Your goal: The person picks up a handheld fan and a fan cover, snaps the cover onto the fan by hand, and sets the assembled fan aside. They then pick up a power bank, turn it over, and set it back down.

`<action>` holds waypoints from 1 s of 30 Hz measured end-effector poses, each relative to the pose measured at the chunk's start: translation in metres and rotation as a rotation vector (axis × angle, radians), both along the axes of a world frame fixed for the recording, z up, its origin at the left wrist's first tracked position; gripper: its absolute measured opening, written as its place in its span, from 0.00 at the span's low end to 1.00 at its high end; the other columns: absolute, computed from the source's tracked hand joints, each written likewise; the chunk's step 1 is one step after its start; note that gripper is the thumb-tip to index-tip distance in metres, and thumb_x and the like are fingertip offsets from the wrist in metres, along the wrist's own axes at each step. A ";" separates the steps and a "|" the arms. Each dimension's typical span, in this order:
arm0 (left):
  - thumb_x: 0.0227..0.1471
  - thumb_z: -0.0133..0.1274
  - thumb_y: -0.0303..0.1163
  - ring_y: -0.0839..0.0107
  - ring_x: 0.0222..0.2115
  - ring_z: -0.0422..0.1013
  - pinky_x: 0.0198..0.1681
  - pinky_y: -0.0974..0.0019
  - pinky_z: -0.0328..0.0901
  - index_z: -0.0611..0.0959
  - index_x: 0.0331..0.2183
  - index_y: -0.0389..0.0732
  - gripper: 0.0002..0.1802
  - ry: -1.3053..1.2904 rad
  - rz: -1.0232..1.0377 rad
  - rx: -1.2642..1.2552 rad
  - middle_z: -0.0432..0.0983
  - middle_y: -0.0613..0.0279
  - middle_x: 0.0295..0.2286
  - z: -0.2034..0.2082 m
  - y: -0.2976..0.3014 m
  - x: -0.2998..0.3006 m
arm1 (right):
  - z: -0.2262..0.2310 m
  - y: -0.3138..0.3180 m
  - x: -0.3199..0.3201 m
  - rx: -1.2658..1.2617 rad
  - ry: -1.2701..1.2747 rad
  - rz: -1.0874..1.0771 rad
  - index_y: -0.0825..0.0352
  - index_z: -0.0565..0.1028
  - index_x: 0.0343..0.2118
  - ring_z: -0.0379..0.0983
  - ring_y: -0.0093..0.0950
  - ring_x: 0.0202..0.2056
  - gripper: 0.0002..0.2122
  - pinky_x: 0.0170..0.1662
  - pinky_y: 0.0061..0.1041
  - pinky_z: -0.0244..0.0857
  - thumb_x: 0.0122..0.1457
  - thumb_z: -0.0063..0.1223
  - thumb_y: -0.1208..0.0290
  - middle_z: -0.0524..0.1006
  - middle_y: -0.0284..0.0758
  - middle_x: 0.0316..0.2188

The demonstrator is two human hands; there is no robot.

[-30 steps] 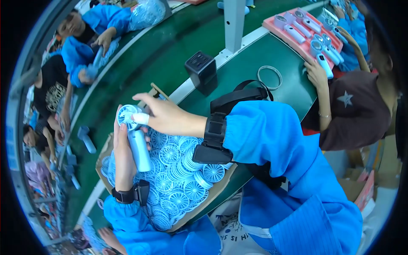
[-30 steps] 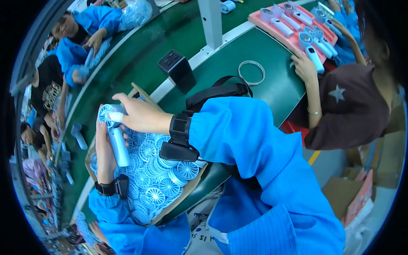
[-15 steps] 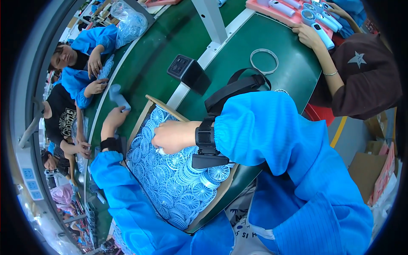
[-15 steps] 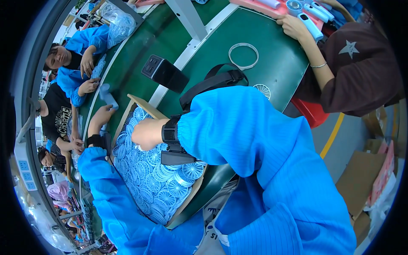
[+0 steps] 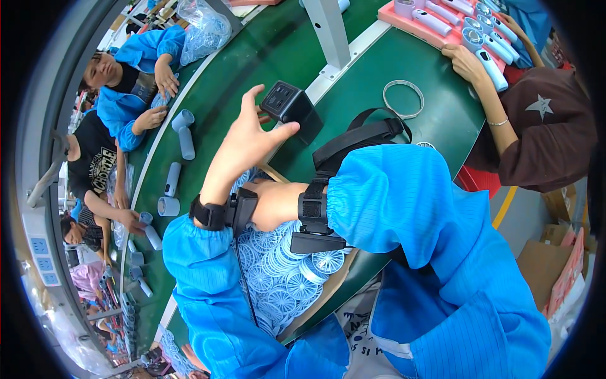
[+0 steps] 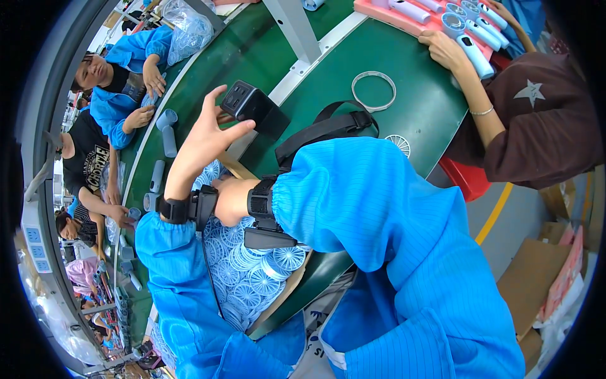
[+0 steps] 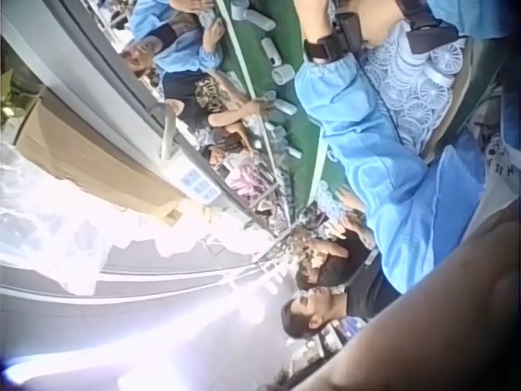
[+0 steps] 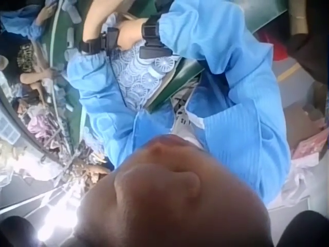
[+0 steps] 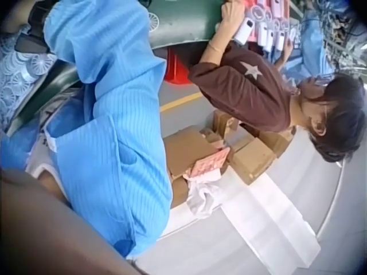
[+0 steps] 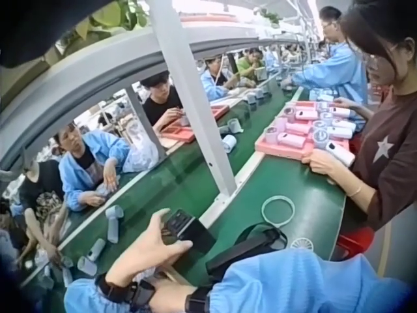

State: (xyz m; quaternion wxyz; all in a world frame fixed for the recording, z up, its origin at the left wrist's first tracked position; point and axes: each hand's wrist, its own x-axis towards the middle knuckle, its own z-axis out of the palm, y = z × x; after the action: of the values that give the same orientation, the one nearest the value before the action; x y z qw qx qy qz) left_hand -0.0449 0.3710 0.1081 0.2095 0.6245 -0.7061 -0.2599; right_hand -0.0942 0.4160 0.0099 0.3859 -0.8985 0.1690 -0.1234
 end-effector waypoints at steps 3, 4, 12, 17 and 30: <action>0.41 0.63 0.34 0.66 0.41 0.71 0.46 0.66 0.64 0.68 0.50 0.33 0.35 0.076 -0.034 0.035 0.73 0.50 0.40 0.006 -0.008 0.002 | 0.006 -0.002 -0.001 0.000 -0.009 0.017 0.67 0.75 0.37 0.70 0.46 0.40 0.14 0.44 0.38 0.65 0.44 0.47 0.74 0.73 0.48 0.38; 0.41 0.63 0.34 0.66 0.41 0.71 0.46 0.66 0.64 0.68 0.50 0.33 0.35 0.075 -0.028 0.032 0.73 0.50 0.40 0.008 -0.010 0.002 | 0.013 -0.002 -0.005 -0.018 0.013 0.039 0.67 0.75 0.38 0.70 0.46 0.40 0.15 0.45 0.38 0.65 0.44 0.47 0.74 0.73 0.48 0.38; 0.41 0.64 0.38 0.67 0.40 0.72 0.43 0.67 0.66 0.70 0.47 0.33 0.34 -0.034 -0.016 0.069 0.74 0.52 0.39 0.014 -0.010 -0.011 | 0.026 -0.001 -0.012 -0.032 0.110 0.070 0.65 0.75 0.38 0.70 0.44 0.41 0.14 0.46 0.39 0.64 0.46 0.48 0.72 0.73 0.46 0.40; 0.41 0.63 0.38 0.66 0.40 0.72 0.43 0.67 0.66 0.70 0.47 0.33 0.34 -0.023 -0.143 0.013 0.73 0.52 0.40 0.009 -0.017 -0.006 | 0.037 0.000 -0.010 -0.109 0.221 0.132 0.66 0.75 0.38 0.71 0.42 0.42 0.14 0.46 0.40 0.64 0.47 0.48 0.72 0.73 0.44 0.41; 0.47 0.51 0.34 0.72 0.35 0.70 0.38 0.71 0.68 0.71 0.51 0.41 0.27 -0.394 -0.148 0.390 0.73 0.57 0.41 0.005 -0.152 0.078 | 0.021 -0.003 -0.010 -0.336 0.013 0.164 0.63 0.75 0.38 0.66 0.36 0.43 0.15 0.46 0.35 0.57 0.47 0.56 0.63 0.70 0.38 0.34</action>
State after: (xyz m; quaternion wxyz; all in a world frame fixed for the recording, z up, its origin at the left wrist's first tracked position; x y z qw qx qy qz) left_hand 0.0331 0.2185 0.1129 -0.0753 0.6384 -0.7133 -0.2793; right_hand -0.1045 0.4129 0.0313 0.2382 -0.9618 0.0750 -0.1121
